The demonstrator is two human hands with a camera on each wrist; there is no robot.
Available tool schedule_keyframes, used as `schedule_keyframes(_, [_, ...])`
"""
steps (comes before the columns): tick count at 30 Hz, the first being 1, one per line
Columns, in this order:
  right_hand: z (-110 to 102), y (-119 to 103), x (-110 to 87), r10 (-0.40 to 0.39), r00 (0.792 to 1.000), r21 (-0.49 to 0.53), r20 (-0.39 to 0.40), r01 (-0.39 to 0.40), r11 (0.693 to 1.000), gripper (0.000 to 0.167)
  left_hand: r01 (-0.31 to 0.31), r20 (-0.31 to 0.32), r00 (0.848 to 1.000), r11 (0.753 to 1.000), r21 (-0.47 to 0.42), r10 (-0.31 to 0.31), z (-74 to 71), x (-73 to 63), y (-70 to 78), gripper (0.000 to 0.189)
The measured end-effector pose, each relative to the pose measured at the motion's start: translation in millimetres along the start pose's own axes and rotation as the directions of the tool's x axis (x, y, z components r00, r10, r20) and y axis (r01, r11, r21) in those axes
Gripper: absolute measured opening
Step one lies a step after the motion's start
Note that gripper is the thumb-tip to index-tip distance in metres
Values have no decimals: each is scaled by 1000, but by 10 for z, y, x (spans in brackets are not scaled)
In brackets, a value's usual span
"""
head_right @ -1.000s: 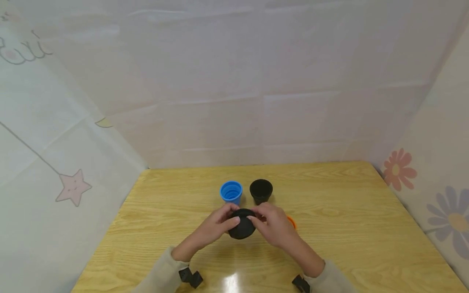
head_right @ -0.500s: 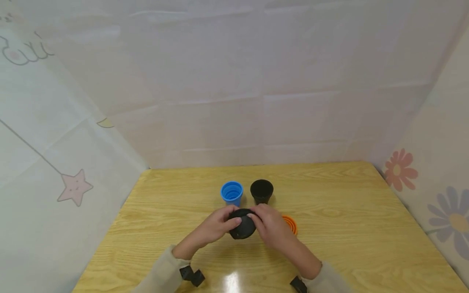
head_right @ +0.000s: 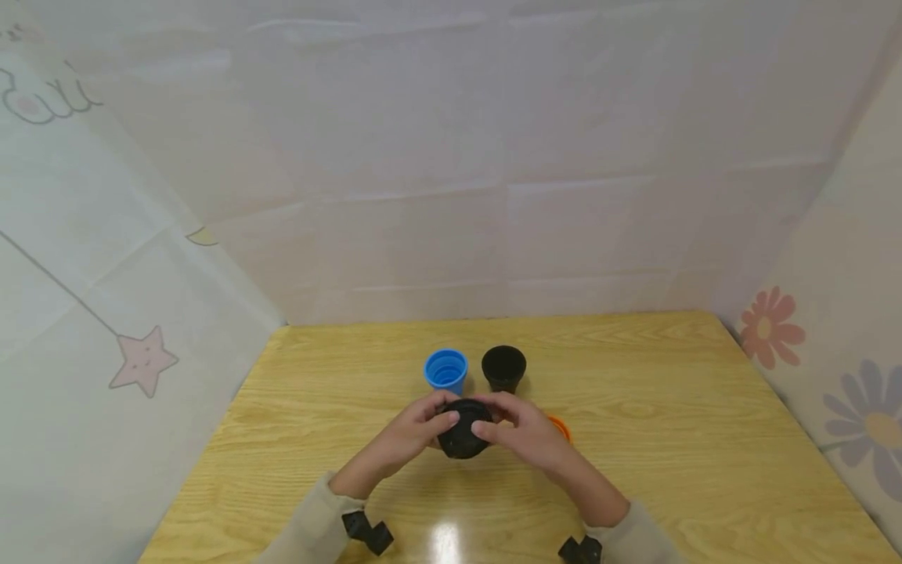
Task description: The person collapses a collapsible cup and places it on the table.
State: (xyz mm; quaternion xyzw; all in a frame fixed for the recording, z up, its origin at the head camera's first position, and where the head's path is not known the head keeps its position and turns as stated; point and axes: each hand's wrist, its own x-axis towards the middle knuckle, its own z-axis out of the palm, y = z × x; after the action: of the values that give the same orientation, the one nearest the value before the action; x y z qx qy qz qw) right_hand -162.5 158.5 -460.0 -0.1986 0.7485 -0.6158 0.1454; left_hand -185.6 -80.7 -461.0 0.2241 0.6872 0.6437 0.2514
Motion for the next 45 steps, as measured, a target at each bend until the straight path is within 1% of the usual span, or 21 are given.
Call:
schedule_keyframes(5, [-10, -5, -20, 9, 999, 25, 44, -10, 1000, 50, -5, 6, 1000, 1000, -23, 5, 3, -9, -1, 32])
schedule_keyframes(9, [-11, -17, -28, 6, 998, 60, 57, -10, 998, 51, 10, -27, 1000, 1000, -30, -11, 13, -15, -4, 35])
schedule_keyframes(14, [6, -52, -28, 25, 1000, 46, 16, -26, 999, 52, 25, -64, 998, 999, -46, -28, 28, -31, -17, 41])
schedule_keyframes(19, [19, -61, -35, 27, 999, 24, -33, -26, 999, 52, 28, -52, 998, 997, -67, -31, 40, -47, 2, 47])
schedule_keyframes(22, [22, -54, -38, 26, 998, 13, -53, -25, 1000, 53, 35, -45, 998, 997, -62, -37, 47, -53, 17, 50])
schedule_keyframes(24, [22, -48, -40, 26, 998, 12, -60, -25, 1000, 54, 39, -54, 998, 998, -42, -41, 52, -52, 19, 51])
schedule_keyframes(29, [21, -29, -44, 23, 998, 11, -67, -22, 1000, 55, 30, -87, 996, 999, 20, -28, 55, -51, 11, 51])
schedule_keyframes(31, [21, -21, -42, 21, 997, 13, -72, -20, 1000, 54, 28, -96, 995, 999, 30, -25, 56, -56, 9, 52])
schedule_keyframes(36, [20, -3, -27, 8, 996, 7, -88, -8, 1000, 54, 18, -109, 994, 1000, 13, -17, 64, -67, 19, 56])
schedule_keyframes(45, [21, -15, -14, -2, 993, -6, -121, 1, 1000, 53, -8, -113, 994, 1000, -14, 6, 72, -47, 19, 53])
